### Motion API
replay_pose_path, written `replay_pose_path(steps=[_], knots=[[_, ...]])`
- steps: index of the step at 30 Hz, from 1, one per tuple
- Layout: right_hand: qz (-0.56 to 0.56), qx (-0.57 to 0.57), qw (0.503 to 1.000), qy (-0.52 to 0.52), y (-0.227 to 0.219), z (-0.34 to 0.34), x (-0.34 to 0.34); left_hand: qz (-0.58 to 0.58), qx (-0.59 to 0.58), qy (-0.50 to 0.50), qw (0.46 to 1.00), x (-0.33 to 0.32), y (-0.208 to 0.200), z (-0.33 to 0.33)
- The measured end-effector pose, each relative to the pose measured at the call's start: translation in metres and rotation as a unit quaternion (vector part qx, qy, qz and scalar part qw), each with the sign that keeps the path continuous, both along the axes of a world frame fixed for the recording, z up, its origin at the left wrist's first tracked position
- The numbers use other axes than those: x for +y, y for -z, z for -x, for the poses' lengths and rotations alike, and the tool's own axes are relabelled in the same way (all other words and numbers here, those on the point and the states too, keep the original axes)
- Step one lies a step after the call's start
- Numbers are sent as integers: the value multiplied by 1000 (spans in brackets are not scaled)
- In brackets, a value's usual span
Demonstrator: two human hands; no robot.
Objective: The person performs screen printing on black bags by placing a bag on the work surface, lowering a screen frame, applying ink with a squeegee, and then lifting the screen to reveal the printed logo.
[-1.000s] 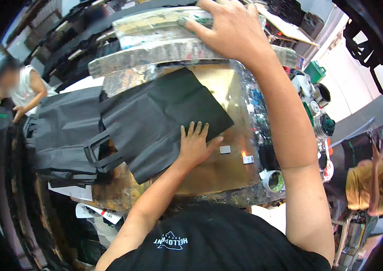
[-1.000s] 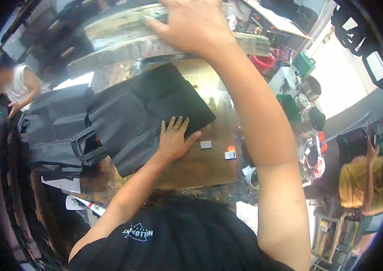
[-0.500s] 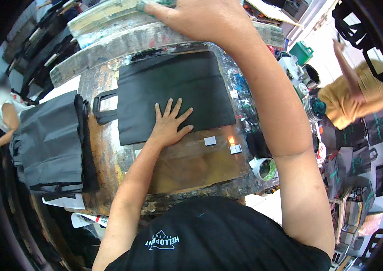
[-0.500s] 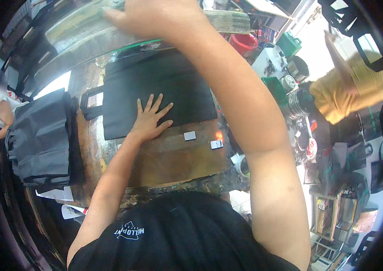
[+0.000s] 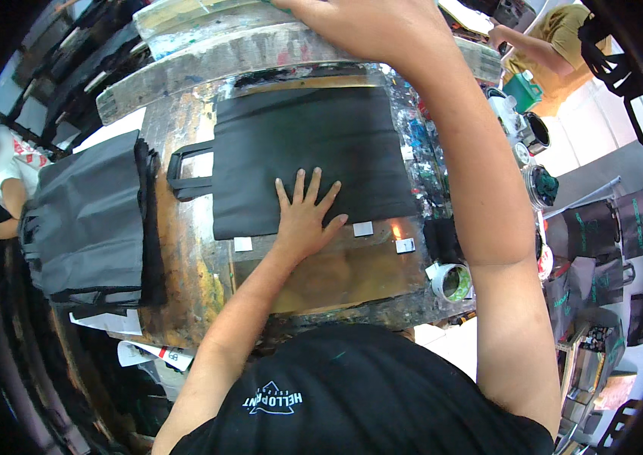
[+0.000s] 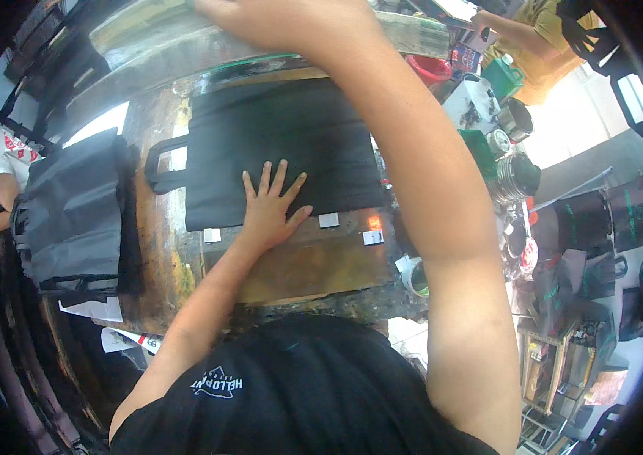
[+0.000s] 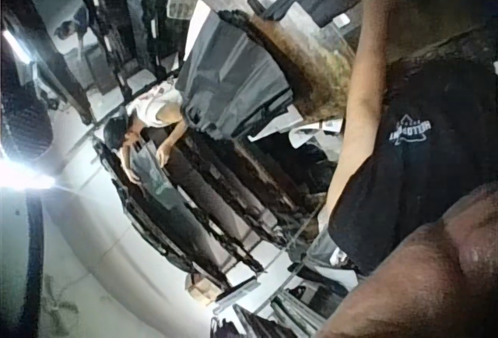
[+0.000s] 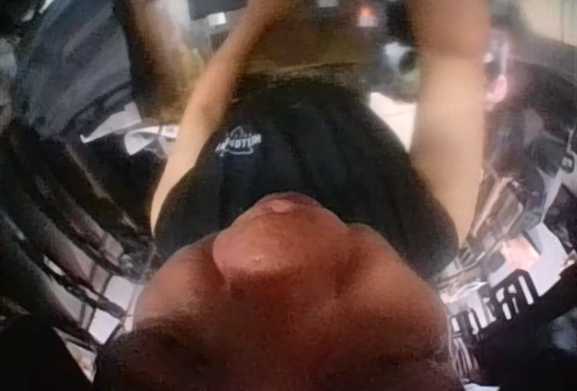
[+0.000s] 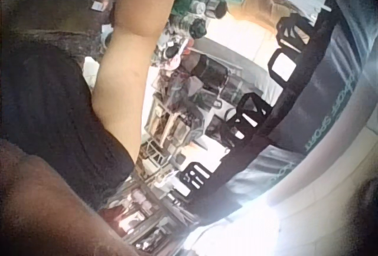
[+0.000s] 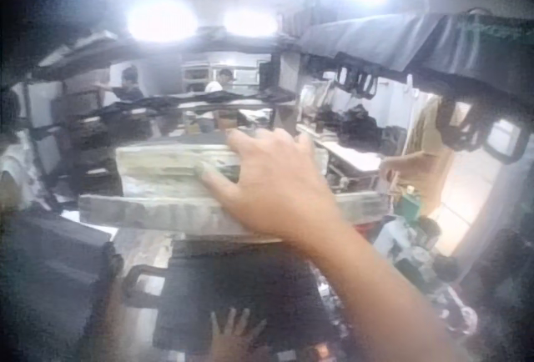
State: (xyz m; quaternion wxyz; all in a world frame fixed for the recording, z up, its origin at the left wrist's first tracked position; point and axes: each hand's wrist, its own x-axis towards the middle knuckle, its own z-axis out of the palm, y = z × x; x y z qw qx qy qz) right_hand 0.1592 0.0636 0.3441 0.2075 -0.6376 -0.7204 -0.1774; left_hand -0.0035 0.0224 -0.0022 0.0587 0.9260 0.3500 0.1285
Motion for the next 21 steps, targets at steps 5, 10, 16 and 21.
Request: replay_pose_path(steps=[5,10,16,21], knots=[[3,16,999,-28,-1,-4,4,22,-29,-29,999,-30,-6,8],[-49,6,999,-17,7,-5,4,87,-335,-192,918,6,-66,65],[-134,-37,990,-30,78,0,-37,299,-655,-29,693,37,-171,136],[59,-42,995,-67,137,1,-87,244,-557,-195,769,-16,-108,148]])
